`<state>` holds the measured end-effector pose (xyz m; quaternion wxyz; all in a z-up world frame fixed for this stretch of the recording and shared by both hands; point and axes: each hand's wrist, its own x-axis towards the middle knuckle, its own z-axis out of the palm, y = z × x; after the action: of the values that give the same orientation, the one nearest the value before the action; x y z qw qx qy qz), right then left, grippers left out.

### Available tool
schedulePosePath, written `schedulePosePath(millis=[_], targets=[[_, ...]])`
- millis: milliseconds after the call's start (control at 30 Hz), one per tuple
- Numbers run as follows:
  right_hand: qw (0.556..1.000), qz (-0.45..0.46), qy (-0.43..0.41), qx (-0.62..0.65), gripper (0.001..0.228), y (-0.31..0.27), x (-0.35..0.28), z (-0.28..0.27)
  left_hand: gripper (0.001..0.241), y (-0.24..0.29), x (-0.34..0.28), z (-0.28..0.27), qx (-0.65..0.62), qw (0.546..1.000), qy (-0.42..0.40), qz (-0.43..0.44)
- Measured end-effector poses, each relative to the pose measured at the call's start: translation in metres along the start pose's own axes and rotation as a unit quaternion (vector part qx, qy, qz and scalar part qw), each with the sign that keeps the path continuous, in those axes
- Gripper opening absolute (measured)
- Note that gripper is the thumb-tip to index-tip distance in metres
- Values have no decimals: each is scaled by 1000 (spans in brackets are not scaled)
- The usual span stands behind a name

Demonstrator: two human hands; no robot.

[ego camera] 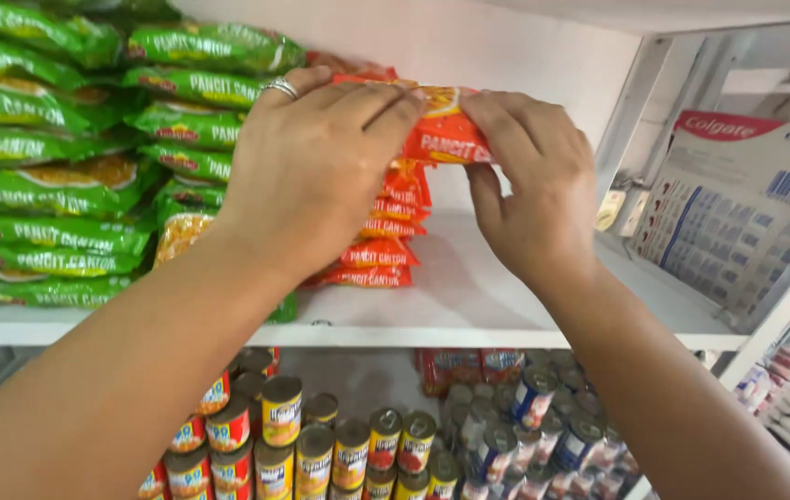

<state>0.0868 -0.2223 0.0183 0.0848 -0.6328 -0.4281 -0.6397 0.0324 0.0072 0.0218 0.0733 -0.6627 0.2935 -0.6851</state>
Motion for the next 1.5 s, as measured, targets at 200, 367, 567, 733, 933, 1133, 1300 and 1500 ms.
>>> schedulePosePath(millis=[200,367,567,733,933,1133,1300,1500], targets=[[999,33,-14,12,46,16,20,41,27,-34,8,32,16,1000,-14,-18],[999,49,-23,-7,45,21,26,75,23,-50,1,50,55,997,-44,-21],[996,70,-47,-24,46,25,30,102,21,-62,-3,69,114,987,-106,-40],[989,104,-109,-8,46,27,27,117,14,-69,-7,81,122,970,-193,-82],[972,128,-190,47,55,24,30,116,11,-74,-8,87,120,955,-245,-119],[962,108,-250,-7,72,23,33,125,22,-68,-3,84,75,944,-275,-167],[941,134,-305,-65,71,16,41,123,46,-63,-10,93,121,935,-300,-144],[952,133,-270,-48,82,20,37,124,50,-64,-15,91,117,949,-267,-116]])
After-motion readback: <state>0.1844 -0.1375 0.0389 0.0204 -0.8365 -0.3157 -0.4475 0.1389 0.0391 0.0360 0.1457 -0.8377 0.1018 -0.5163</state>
